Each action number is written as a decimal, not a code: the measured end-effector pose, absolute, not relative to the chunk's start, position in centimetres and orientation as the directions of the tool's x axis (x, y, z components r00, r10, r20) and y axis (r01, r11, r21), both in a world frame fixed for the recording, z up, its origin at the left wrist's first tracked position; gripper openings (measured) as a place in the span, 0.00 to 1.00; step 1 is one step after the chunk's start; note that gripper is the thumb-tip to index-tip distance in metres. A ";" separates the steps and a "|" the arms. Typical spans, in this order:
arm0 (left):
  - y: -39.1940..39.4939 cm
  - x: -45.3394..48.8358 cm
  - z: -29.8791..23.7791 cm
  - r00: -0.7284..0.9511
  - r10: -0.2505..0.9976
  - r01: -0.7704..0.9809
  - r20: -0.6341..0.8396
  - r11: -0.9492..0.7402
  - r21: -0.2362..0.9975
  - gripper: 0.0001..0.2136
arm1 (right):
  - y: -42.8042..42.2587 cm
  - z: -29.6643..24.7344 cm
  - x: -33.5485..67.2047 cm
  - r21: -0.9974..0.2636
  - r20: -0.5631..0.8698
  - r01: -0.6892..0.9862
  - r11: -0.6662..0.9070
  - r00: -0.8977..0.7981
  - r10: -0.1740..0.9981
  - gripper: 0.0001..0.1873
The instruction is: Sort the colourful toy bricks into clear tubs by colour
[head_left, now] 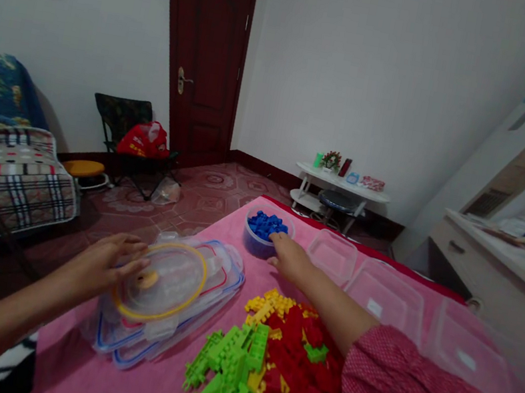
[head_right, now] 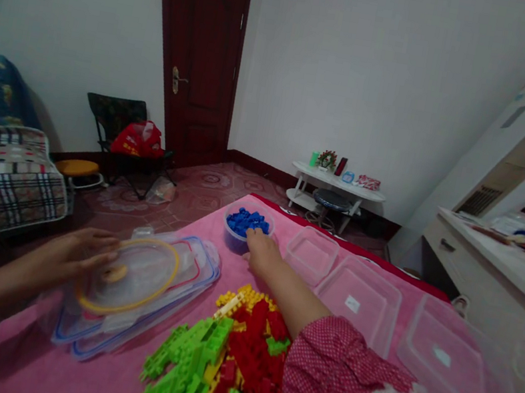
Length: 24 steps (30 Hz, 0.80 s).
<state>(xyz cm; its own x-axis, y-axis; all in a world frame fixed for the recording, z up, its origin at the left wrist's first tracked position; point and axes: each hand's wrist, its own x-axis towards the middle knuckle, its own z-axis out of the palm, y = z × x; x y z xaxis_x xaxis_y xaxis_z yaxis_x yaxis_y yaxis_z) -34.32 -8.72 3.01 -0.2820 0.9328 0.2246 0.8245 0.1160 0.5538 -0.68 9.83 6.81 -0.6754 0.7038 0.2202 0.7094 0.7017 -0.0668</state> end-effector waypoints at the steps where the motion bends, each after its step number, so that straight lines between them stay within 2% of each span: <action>1: -8.8 -33.9 3.3 -0.257 0.929 0.855 0.266 0.090 0.511 0.19 | 9.5 7.1 -0.6 -0.048 0.239 0.718 0.695 -0.667 0.706 0.18; 4: -9.2 -31.6 4.7 -0.187 0.918 0.886 0.350 0.003 0.464 0.21 | 8.7 8.3 0.5 -0.033 0.273 0.711 0.702 -0.670 0.691 0.06; 7: -9.3 -28.4 6.3 -0.111 0.929 0.843 0.354 -0.101 0.529 0.19 | 7.8 10.1 2.5 -0.047 0.322 0.700 0.712 -0.664 0.674 0.06; 9: -9.1 -26.2 7.3 -0.069 0.935 0.784 0.347 -0.164 0.599 0.18 | 6.5 11.6 4.2 -0.079 0.417 0.687 0.722 -0.635 0.650 0.07; 13: -7.4 -22.0 9.5 -0.067 0.951 0.551 0.301 -0.216 0.806 0.19 | 1.1 14.7 8.0 -0.156 0.606 0.625 0.765 -0.551 0.574 0.06; 17: -4.4 -17.3 11.7 0.000 0.979 0.244 0.206 -0.199 0.949 0.17 | -6.4 16.3 11.0 -0.297 0.688 0.587 0.754 -0.416 0.595 0.05; 20: -2.1 -13.2 12.1 0.146 0.986 0.011 0.085 -0.088 0.996 0.16 | -11.0 15.9 12.3 -0.510 0.630 0.516 0.688 -0.321 0.707 0.02; 24: 0.4 -7.9 11.0 0.326 0.945 -0.113 -0.001 0.040 0.993 0.24 | -14.1 13.9 14.3 -0.795 0.384 0.382 0.471 -0.285 0.878 0.03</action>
